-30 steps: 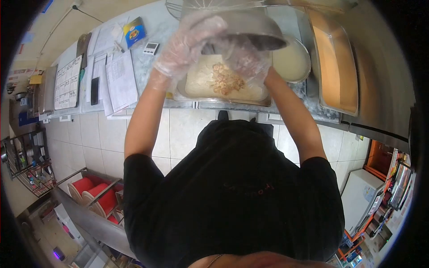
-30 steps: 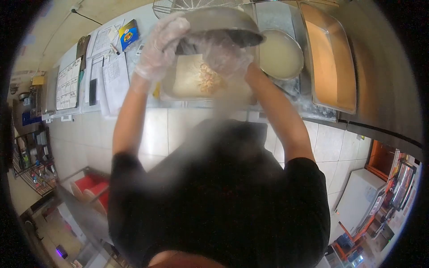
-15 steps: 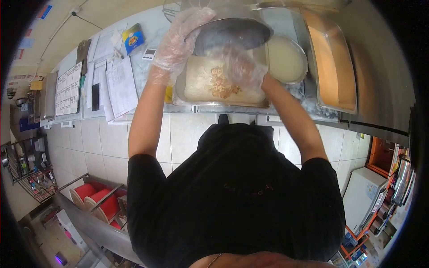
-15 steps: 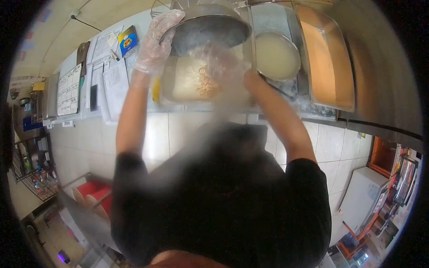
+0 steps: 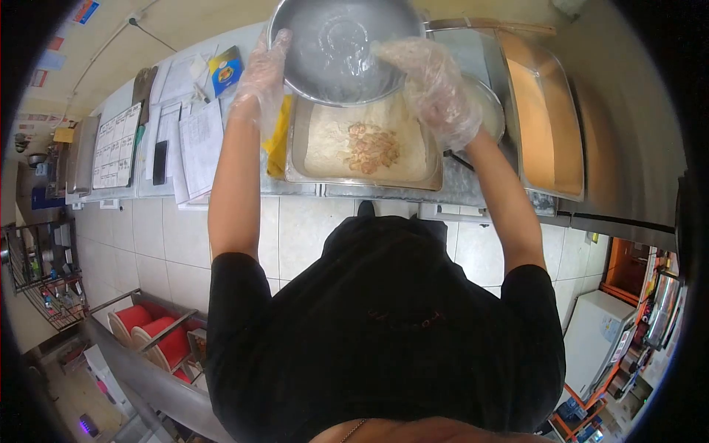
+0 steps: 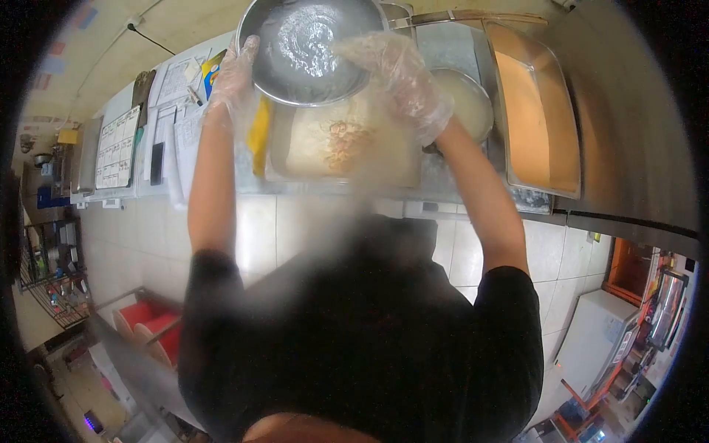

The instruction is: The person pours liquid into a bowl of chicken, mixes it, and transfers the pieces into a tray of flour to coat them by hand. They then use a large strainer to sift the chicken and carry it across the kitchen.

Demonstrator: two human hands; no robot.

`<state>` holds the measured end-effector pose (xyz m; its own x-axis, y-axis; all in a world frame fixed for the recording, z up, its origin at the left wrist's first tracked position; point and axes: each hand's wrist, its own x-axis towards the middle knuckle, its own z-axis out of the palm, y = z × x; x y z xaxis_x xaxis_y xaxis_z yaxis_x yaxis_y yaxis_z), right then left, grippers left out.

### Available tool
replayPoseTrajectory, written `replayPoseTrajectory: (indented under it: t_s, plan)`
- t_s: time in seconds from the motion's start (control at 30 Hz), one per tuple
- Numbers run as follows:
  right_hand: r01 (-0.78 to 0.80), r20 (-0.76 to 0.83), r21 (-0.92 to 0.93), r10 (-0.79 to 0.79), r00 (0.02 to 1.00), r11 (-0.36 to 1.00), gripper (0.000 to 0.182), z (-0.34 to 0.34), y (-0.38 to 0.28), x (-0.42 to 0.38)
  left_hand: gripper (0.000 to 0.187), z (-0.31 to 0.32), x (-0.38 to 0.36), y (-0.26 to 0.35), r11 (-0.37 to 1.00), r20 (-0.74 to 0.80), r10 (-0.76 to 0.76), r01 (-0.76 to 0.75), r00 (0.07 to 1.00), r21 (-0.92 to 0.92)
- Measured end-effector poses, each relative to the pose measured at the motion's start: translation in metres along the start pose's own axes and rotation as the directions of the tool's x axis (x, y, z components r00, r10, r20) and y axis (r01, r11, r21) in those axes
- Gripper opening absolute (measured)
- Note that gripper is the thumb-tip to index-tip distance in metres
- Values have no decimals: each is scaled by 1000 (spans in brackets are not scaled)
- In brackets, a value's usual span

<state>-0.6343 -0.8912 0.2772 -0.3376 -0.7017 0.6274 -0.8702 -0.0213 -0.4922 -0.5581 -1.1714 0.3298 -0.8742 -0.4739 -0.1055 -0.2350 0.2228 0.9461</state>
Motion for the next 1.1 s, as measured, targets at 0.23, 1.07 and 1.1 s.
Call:
replayPoseTrajectory:
  t_s: [0.23, 1.07, 1.1]
  plan:
    - [-208, -36, 295, 228, 973, 933, 49, 91, -8, -7, 59, 22, 8, -1, 996, -84, -54, 47, 995, -81]
    - [-566, 189, 381, 538, 822, 731, 55, 69, -11, -124, 55, 10, -37, -44, 996, -181, 72, -60, 981, 72]
    - [-612, 127, 403, 620, 774, 681, 55, 75, -8, -133, 58, 2, -51, -29, 991, -177, -66, 44, 982, -124]
